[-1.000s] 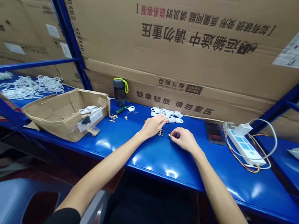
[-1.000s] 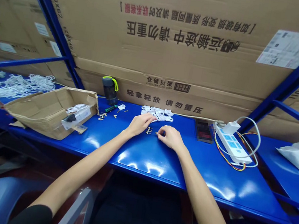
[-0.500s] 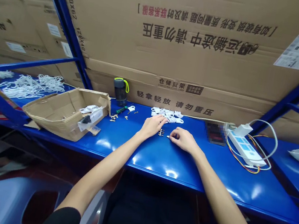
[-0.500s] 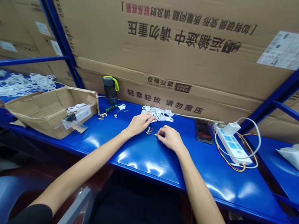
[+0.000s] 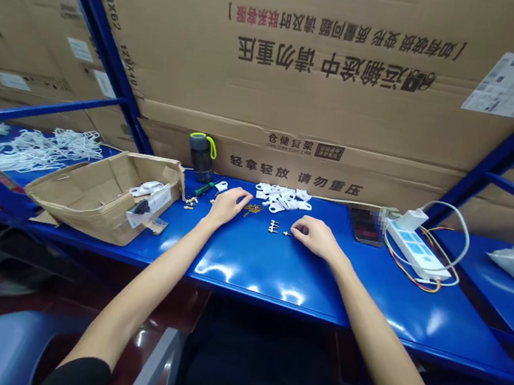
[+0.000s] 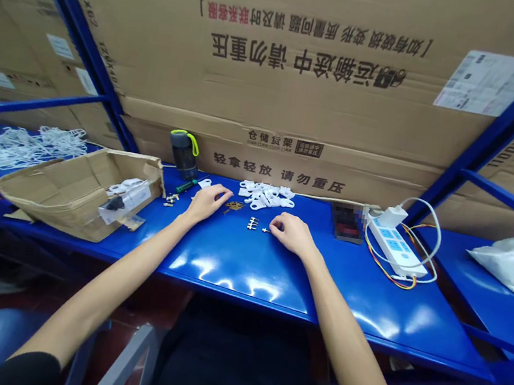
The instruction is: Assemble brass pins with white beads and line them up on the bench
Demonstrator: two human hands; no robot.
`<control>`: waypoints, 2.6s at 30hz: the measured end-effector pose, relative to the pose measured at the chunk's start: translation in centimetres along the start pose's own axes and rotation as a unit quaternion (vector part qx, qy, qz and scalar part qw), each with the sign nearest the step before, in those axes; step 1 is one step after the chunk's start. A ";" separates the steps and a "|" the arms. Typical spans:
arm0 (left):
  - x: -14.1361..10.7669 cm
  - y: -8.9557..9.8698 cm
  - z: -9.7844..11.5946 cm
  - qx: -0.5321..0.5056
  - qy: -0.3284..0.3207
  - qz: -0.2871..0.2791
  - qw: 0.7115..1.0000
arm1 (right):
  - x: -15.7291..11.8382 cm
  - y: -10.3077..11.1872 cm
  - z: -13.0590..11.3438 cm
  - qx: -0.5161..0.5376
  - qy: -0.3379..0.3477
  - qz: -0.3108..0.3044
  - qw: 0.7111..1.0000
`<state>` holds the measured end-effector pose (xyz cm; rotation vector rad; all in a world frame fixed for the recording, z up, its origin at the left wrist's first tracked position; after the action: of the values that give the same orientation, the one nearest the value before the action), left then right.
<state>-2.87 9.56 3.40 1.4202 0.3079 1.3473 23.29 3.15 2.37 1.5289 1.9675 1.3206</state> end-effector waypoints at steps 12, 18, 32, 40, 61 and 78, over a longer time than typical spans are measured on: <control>-1.0 0.8 -0.4 -0.001 -0.053 -0.082 0.995 | -1.6 6.0 5.1 -0.054 -0.124 0.078 0.988; -3.0 1.6 -1.1 0.000 -0.065 -0.106 0.992 | -2.0 4.7 5.8 0.053 -0.095 -0.048 0.993; -2.8 0.2 -1.7 -0.034 -0.045 -0.133 0.990 | -2.1 4.2 6.0 0.052 -0.105 -0.065 0.991; -2.7 -0.1 -1.9 -0.034 -0.029 -0.138 0.989 | -2.1 4.2 5.9 0.047 -0.100 -0.057 0.992; -2.8 0.0 -0.5 -0.018 -0.045 -0.111 0.993 | -1.9 3.9 4.8 0.096 -0.083 -0.071 0.989; 1.3 -0.9 14.3 0.002 -0.255 0.036 0.966 | -0.3 3.3 0.9 0.288 -0.009 0.139 0.947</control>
<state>9.79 3.61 6.93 1.7339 -0.0820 0.9884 26.00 3.28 4.45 2.1342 2.3202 0.8389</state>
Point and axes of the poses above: each hand's wrist, its own x-axis towards the middle knuckle, its own y-axis out of the back of the hand, z = x × y, the point moved 8 cm from there along x, towards the middle knuckle, and after that the axes turned 10 degrees about x, right-handed, at the moved point
